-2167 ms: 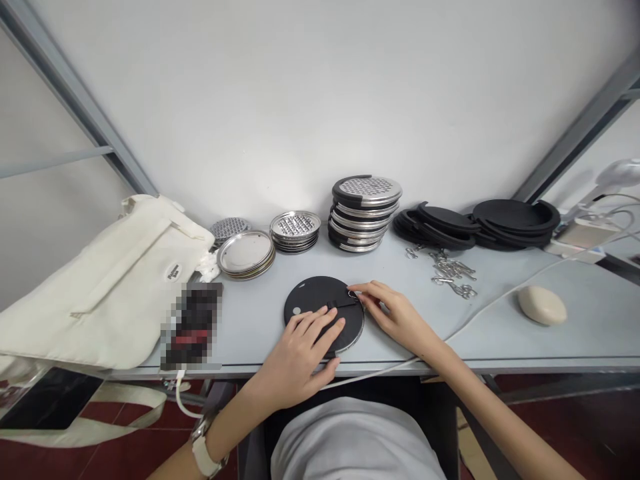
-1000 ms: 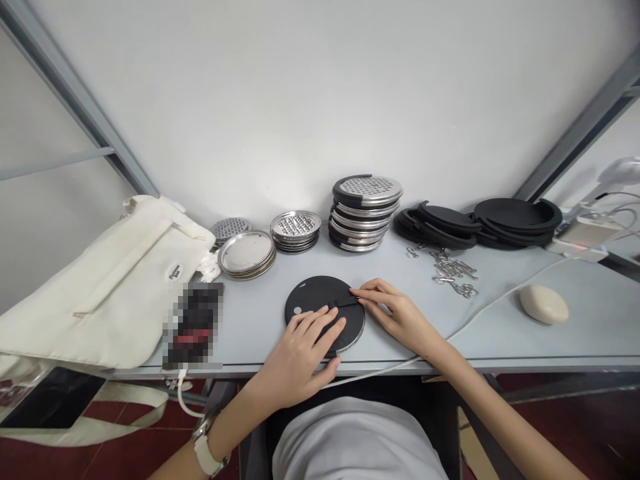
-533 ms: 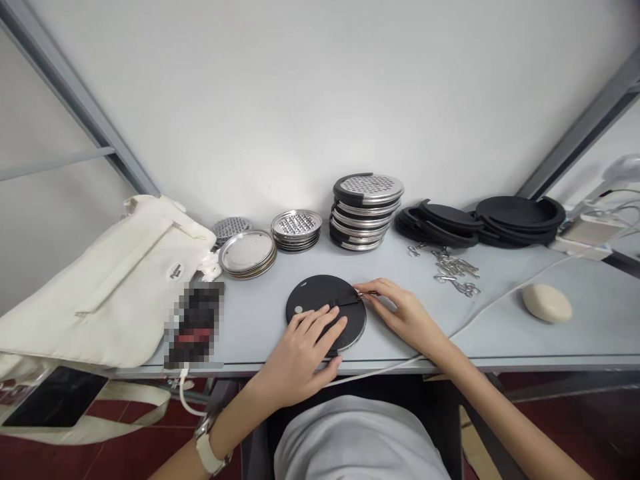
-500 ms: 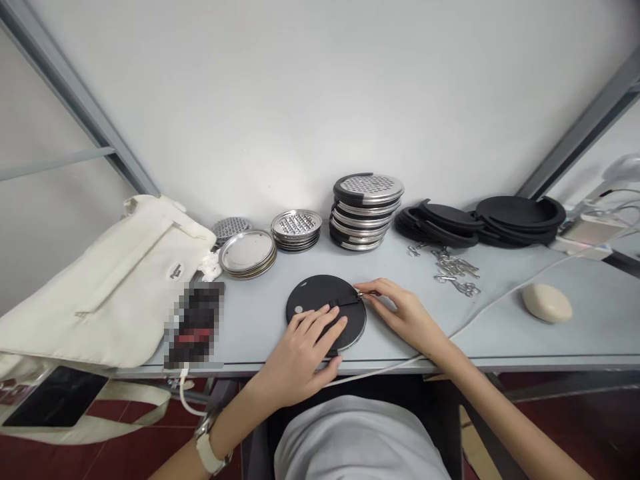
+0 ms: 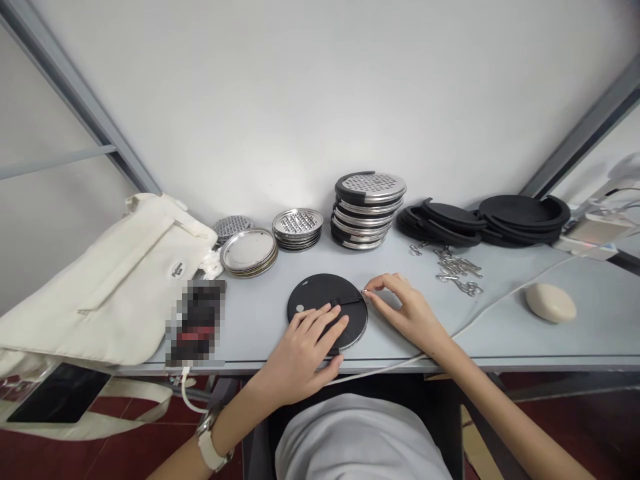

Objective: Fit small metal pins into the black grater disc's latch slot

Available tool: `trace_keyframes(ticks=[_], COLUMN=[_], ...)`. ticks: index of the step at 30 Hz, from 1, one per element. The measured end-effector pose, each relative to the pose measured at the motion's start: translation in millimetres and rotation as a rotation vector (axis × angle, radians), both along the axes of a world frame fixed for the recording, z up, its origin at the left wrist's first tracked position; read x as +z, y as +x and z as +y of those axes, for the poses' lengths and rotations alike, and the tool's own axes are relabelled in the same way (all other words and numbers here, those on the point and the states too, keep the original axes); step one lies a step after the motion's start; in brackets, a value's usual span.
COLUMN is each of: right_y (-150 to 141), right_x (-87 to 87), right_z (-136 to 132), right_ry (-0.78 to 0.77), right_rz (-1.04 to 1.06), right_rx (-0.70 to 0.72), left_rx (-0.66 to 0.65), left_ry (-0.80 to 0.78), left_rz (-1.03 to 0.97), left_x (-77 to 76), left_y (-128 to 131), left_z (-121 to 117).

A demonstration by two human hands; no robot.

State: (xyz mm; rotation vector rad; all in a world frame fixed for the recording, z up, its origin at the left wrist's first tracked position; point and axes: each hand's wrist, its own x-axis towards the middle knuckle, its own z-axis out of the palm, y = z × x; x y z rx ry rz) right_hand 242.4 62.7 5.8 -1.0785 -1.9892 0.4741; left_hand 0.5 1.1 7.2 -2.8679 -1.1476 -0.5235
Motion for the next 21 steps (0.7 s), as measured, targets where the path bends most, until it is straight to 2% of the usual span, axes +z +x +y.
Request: trace_keyframes(ticks=[3,9,16,21], right_y=[-0.7,-3.3,-2.2,-2.8], right_x=[0.5,4.8,-1.8,-5.3], right_z=[-0.4,-3.9,-1.1,1.2], right_ry=[-0.063,-0.223,-0.255,-0.237], right_rz=[0.028,0.060,0.056,0.100], right_rx=[-0.009,0.066,0.037,0.100], left_rx=[-0.001,0.000,0.001,0.002], left_ry=[0.002,-0.001,0.001,-0.010], left_rz=[-0.006,-0.002,-0.015,-0.001], left_x=[0.4,0.8,0.6,0.3], left_y=[0.4,0.3,0.0,0.5], left_z=[-0.6,-1.8,-0.5,-0.2])
